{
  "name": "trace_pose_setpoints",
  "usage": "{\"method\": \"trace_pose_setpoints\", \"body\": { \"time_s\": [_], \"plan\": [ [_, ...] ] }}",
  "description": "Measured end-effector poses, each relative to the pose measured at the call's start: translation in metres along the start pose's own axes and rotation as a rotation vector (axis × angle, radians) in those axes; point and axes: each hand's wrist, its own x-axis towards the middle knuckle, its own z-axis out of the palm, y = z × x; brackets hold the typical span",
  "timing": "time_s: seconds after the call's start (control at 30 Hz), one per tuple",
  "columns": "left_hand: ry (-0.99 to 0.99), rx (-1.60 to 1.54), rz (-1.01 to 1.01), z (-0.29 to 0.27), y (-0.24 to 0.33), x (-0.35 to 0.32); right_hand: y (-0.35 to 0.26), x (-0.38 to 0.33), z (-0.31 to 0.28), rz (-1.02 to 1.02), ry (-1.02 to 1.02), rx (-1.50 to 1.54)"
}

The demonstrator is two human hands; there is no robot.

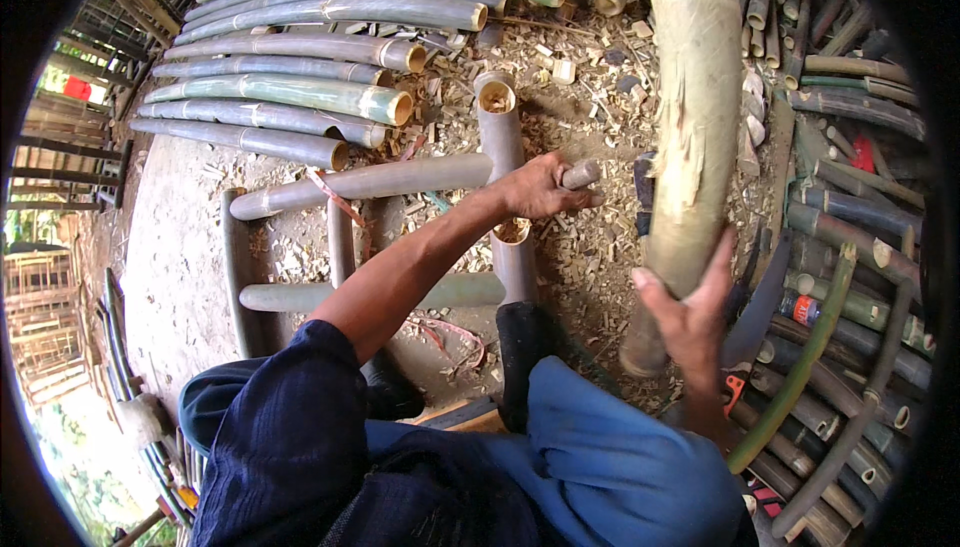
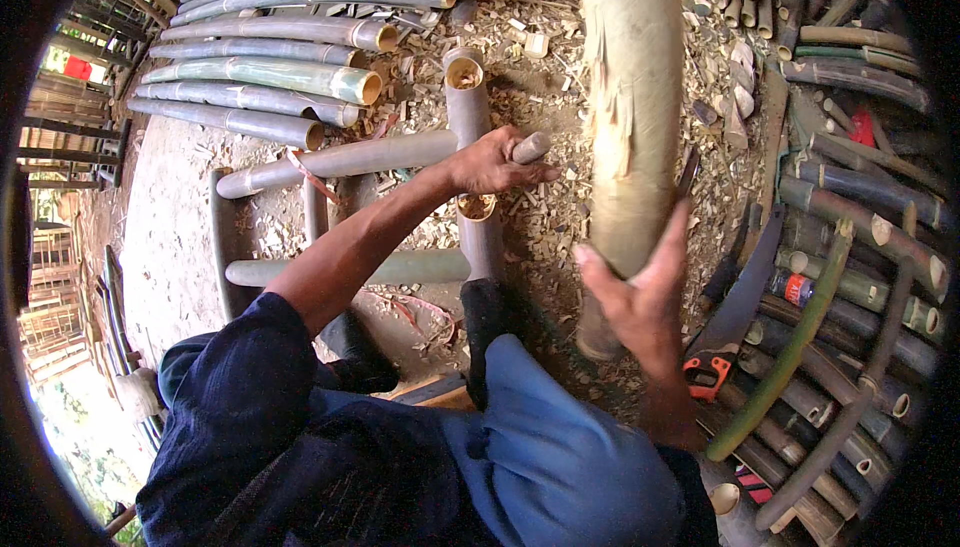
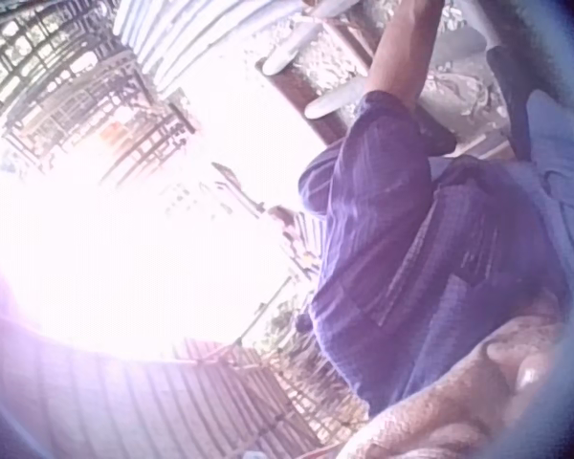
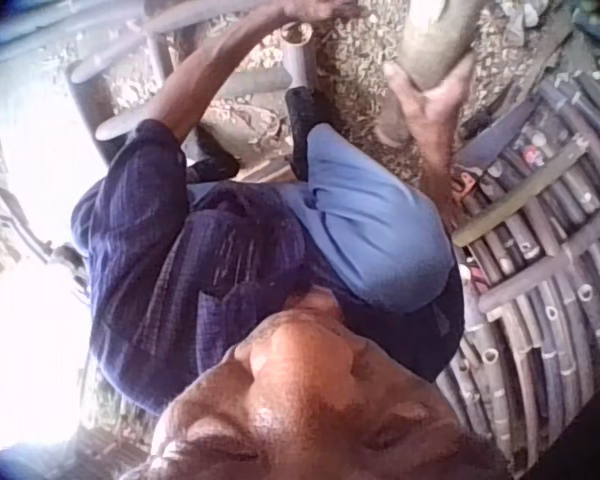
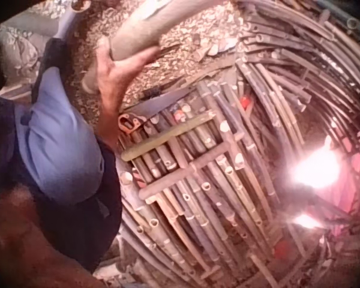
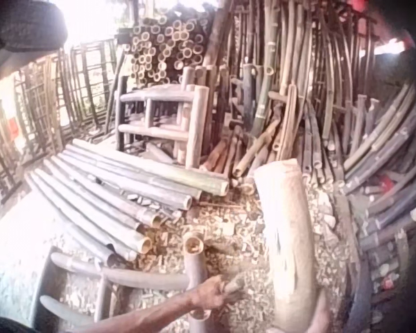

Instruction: The person assembles a bamboo structure by carving joints in poles and fitting bamboo pieces together using a small blade.

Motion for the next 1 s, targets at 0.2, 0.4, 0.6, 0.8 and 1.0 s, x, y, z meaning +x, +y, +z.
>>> {"method": "trace_pose_setpoints", "body": {
  "time_s": [0.2,0.4,0.6,0.8,1.0],
  "plan": [
    [0.401,0.504,0.069,0.009,-0.061,-0.032,-0.018,0.015,0.009,0.047,-0.449,-0.302],
    [0.6,0.691,0.224,0.145,-0.028,-0.052,0.007,-0.018,0.001,-0.006,-0.285,0.088],
    [0.573,0.528,-0.014,0.118,-0.016,-0.041,0.003,-0.044,-0.029,0.257,-0.194,0.329],
    [0.486,0.48,-0.057,0.094,0.002,-0.041,0.02,-0.059,0.005,0.115,-0.083,0.015],
    [0.444,0.474,-0.065,0.074,-0.01,-0.053,0.002,-0.031,0.006,0.085,-0.326,-0.112]
  ]
}}
